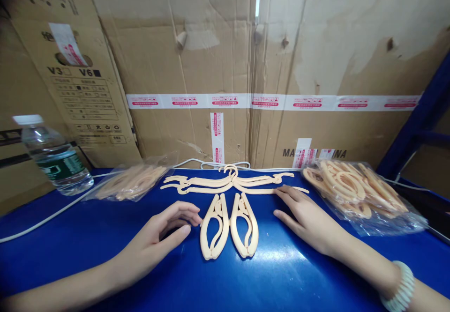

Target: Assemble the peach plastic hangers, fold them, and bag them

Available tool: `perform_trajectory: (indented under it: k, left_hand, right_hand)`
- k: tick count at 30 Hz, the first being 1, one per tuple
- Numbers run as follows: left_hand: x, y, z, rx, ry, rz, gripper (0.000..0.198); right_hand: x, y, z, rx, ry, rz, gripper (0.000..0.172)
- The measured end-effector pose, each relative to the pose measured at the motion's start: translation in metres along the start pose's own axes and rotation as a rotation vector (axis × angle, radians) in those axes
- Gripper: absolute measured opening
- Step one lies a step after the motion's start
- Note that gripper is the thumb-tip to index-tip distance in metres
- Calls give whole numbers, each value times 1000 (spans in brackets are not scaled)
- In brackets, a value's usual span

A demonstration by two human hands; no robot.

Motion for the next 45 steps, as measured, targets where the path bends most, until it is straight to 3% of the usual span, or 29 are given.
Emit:
perform_trajectory:
  k: [9,25,39,45]
  left_hand:
    - [-2,-4,-2,52,68,-29,19]
    - [-3,-7,-3,106,52,-24,19]
    - [-2,-6,-3,159,51,-31,20]
    - [-3,-7,-4,175,42,-36,18]
  right_hand:
    - [-1,1,-6,11,13,8,73]
    - [-1,2,-5,27,50,11,72]
    - [0,-7,-6,11,-147,49,44]
    - [3,-5,-2,114,-170,43,36]
Point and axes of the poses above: each hand's wrist, its own x-axis towards the middle knuckle, its own z-axis out of the back of the hand, y = z × x, the point moved 4 cm from there along x, towards the middle knuckle, and after that the axes turned 13 degrees about -x, right-handed, at the moved point
